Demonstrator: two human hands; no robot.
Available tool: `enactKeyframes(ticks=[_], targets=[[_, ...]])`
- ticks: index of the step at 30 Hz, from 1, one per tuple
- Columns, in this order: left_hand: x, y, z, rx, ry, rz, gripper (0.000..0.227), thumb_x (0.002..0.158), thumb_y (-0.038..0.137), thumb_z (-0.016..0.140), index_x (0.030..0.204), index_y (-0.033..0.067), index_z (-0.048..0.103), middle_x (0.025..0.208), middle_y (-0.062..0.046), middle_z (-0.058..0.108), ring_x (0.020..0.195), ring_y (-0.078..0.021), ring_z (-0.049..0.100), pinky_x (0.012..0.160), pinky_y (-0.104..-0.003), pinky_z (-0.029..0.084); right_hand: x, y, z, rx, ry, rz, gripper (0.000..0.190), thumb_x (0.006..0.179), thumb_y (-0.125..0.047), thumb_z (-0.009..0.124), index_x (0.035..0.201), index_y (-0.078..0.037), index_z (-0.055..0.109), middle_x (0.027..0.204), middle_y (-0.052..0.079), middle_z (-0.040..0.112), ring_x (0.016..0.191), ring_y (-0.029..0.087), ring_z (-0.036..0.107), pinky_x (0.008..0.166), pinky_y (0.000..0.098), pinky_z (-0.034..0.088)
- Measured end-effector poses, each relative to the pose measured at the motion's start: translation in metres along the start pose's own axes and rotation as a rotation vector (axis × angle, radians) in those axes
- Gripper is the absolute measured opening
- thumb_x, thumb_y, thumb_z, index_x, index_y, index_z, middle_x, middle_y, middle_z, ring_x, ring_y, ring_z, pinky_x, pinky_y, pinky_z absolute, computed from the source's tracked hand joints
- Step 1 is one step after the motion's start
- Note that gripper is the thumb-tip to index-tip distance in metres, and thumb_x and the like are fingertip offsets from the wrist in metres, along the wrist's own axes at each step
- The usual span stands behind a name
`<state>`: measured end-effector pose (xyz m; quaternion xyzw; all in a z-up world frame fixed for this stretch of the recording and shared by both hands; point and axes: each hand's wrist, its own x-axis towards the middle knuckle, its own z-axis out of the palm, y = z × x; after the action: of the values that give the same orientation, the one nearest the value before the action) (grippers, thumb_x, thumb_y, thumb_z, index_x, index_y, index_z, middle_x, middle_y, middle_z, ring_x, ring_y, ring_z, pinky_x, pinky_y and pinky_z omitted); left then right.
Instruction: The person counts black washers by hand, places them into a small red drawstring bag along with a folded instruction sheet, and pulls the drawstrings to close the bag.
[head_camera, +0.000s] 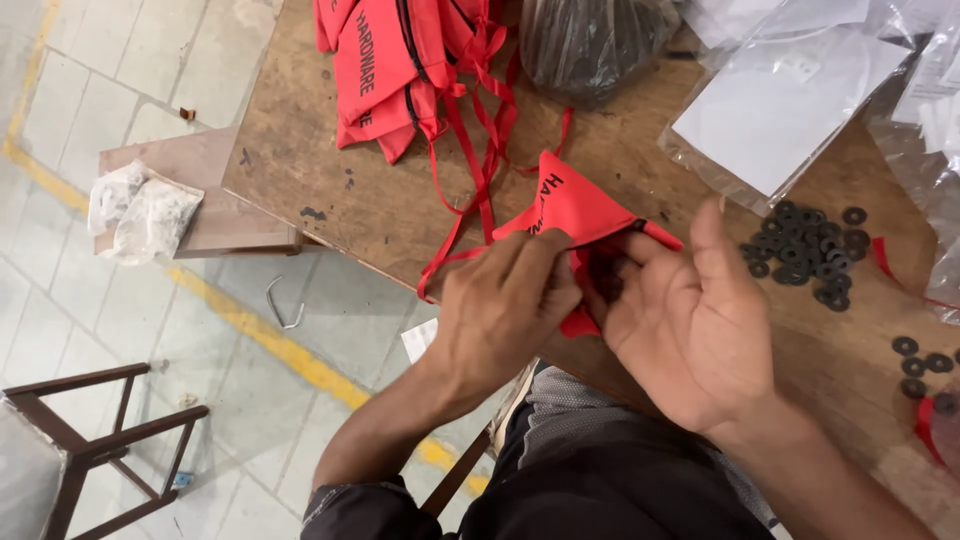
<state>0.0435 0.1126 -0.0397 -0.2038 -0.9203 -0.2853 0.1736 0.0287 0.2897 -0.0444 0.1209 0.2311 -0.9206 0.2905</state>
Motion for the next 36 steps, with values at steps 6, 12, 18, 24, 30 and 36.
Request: enactKeyframes(ticks=[6,12,18,24,30,36], targets=[[-0.002,0.0,-0.022,0.0,-0.011,-0.081,0.024,0.091,0.004,0.075,0.113,0.0025,0.065,0.09,-0.01,0.065,0.075,-0.0262,0.067,0.063,-0.038,0.055,0.003,0.002,0.027,-0.1,-0.114,0.01,0.102,0.094,-0.071,0.034,0.156,0.01,0.033,0.159,0.017,0.043,0.147,0.026,0.039,0.126,0.0413,0.024],[-0.002,0.0,-0.025,0.002,-0.036,-0.094,0.025,0.09,0.005,0.075,0.113,0.002,0.065,0.09,-0.01,0.066,0.075,-0.0262,0.068,0.063,-0.038,0.055,0.001,0.005,0.025,-0.107,-0.097,0.011,0.103,0.095,-0.071,0.032,0.156,0.011,0.032,0.157,0.017,0.044,0.145,0.025,0.04,0.125,0.0406,0.024],[-0.002,0.002,-0.02,-0.009,-0.041,-0.101,0.022,0.091,0.005,0.074,0.112,0.0029,0.065,0.09,-0.008,0.066,0.074,-0.0255,0.068,0.063,-0.037,0.055,-0.001,0.005,0.017,-0.078,-0.067,0.013,0.1,0.097,-0.07,0.031,0.156,0.011,0.034,0.152,0.017,0.046,0.142,0.024,0.041,0.123,0.0398,0.026],[-0.002,0.001,-0.01,-0.054,-0.06,-0.088,0.023,0.091,0.005,0.073,0.112,0.0033,0.065,0.085,-0.008,0.064,0.072,-0.0245,0.066,0.061,-0.038,0.053,0.0,0.005,0.006,-0.054,0.031,-0.006,0.092,0.1,-0.066,0.034,0.155,0.008,0.034,0.151,0.014,0.046,0.14,0.025,0.041,0.123,0.0423,0.028],[-0.004,-0.001,-0.001,-0.13,-0.107,-0.09,0.025,0.093,0.005,0.072,0.116,0.0034,0.062,0.084,-0.01,0.061,0.073,-0.0263,0.065,0.062,-0.04,0.052,0.002,-0.002,0.01,-0.098,0.006,0.051,0.09,0.098,-0.064,0.032,0.155,0.006,0.038,0.155,0.014,0.046,0.145,0.024,0.039,0.122,0.0409,0.024],[-0.002,-0.002,0.0,-0.19,-0.121,-0.115,0.026,0.092,0.005,0.072,0.116,0.0032,0.062,0.083,-0.011,0.06,0.072,-0.0283,0.064,0.062,-0.042,0.051,0.014,0.006,0.016,-0.155,-0.006,-0.052,0.089,0.099,-0.064,0.03,0.157,0.004,0.035,0.159,0.011,0.043,0.149,0.024,0.036,0.126,0.0404,0.022]])
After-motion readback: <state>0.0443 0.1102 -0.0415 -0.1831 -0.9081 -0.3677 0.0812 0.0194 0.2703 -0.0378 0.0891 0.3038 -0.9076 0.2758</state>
